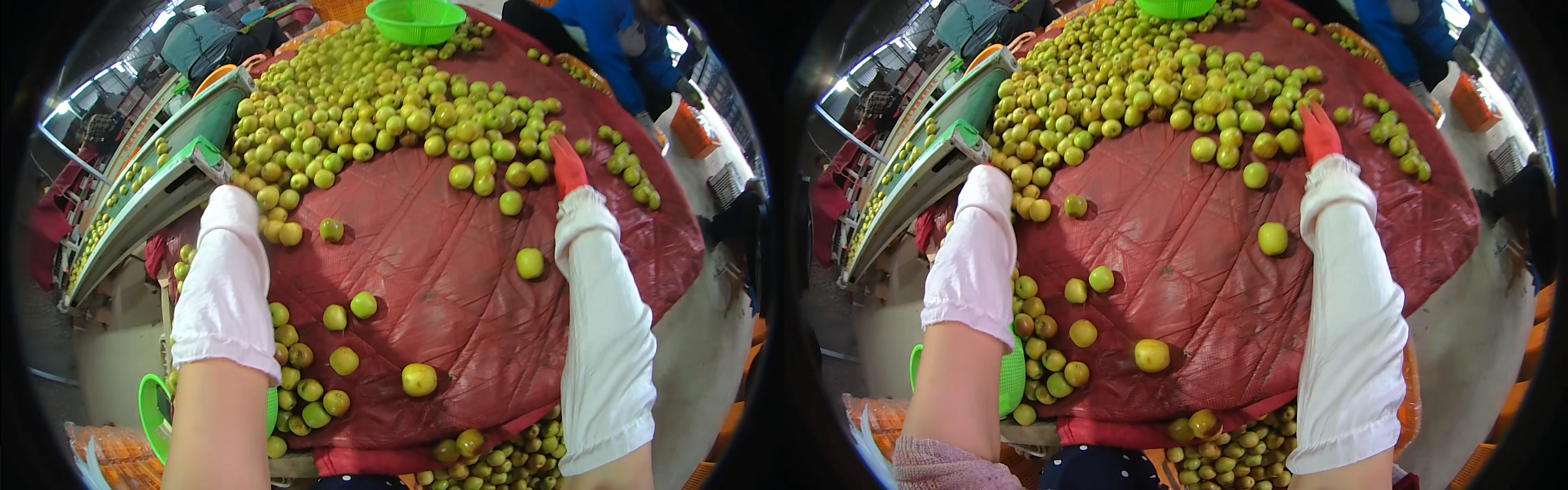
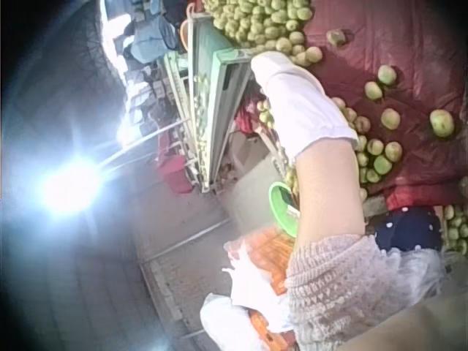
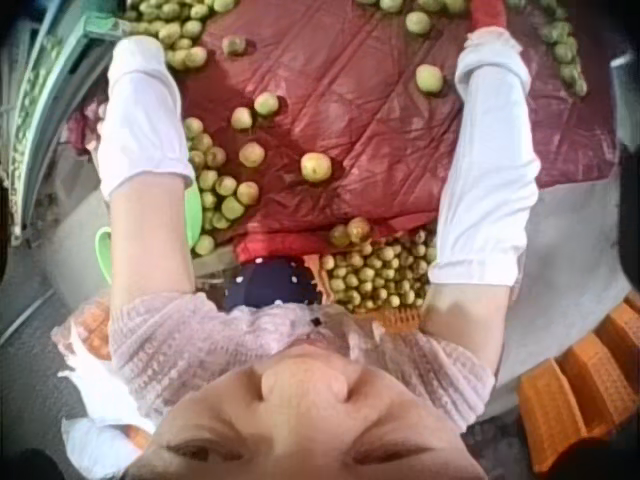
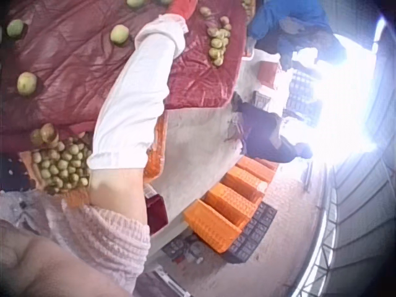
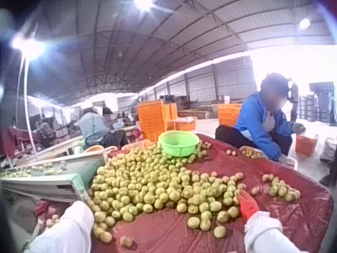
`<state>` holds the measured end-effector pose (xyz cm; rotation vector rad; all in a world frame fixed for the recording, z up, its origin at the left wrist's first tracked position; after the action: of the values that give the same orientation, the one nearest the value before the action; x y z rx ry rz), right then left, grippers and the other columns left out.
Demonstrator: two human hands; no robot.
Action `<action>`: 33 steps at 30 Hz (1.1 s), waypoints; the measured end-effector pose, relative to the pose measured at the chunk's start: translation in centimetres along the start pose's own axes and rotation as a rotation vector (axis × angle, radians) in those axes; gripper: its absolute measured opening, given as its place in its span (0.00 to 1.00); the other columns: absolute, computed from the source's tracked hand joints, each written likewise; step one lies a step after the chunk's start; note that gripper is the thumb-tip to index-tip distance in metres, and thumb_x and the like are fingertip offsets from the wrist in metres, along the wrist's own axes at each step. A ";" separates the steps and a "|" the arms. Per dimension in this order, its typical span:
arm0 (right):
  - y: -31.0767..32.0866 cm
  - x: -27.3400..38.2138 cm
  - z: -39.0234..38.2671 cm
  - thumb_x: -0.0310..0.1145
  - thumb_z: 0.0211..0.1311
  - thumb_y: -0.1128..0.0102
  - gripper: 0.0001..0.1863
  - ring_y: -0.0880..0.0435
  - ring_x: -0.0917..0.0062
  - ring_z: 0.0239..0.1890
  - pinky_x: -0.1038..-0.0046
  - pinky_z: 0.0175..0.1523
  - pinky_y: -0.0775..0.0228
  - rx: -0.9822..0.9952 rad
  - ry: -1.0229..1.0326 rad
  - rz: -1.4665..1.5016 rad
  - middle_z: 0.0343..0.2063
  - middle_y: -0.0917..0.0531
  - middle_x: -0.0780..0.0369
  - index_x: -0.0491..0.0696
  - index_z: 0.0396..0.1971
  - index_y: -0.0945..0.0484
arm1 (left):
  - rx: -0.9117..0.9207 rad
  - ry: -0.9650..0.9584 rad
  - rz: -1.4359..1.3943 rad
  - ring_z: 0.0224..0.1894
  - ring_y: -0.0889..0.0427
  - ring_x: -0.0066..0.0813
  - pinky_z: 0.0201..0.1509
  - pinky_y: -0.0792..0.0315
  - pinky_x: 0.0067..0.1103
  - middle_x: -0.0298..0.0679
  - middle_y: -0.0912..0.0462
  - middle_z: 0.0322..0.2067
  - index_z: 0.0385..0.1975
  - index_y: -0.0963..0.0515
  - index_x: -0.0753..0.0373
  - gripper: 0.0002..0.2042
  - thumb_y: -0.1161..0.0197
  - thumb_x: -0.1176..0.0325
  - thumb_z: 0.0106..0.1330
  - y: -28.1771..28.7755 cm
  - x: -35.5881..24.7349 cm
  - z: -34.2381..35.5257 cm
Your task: The person sorts green plums from a large pile on a table into an orange crate using both hands. They repeatedly scoop handfuls of plums and transfer them into the crate while other workers sort nearby.
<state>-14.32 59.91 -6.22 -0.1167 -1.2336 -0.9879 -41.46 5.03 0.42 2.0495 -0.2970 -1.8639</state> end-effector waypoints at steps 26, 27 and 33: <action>-11.9 10.1 -4.2 0.50 0.71 0.51 0.26 0.23 0.79 0.54 0.75 0.59 0.31 0.583 -0.470 0.925 0.54 0.22 0.63 0.47 0.59 0.28 | 1.121 0.408 -0.524 0.50 0.20 0.32 0.52 0.24 0.29 0.38 0.20 0.52 0.59 0.27 0.51 0.30 0.45 0.39 0.63 -21.1 -3.3 -16.5; -11.1 11.6 -5.7 0.50 0.71 0.52 0.25 0.23 0.78 0.53 0.75 0.59 0.31 0.638 -0.565 1.041 0.54 0.22 0.63 0.47 0.58 0.28 | 1.173 0.444 -0.538 0.50 0.20 0.32 0.53 0.24 0.29 0.38 0.21 0.52 0.59 0.28 0.52 0.30 0.46 0.39 0.63 -20.8 -3.1 -18.3; -3.9 13.8 -13.4 0.57 0.66 0.49 0.29 0.20 0.76 0.51 0.73 0.56 0.27 0.791 -0.832 0.926 0.51 0.20 0.63 0.47 0.54 0.24 | 1.373 0.505 -0.537 0.53 0.20 0.30 0.56 0.24 0.27 0.38 0.21 0.54 0.61 0.29 0.56 0.29 0.50 0.41 0.68 -18.9 -3.9 -31.0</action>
<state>-7.29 42.12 -1.56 -0.4513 -1.9568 0.4511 -12.75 27.49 -1.31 3.6836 -1.2270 -1.2954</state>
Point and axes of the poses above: each hand's wrist, its own z-axis towards the middle knuckle, its own y-axis out of the back of the hand, x = y × z, the point moved 5 cm from there along z, towards the middle knuckle
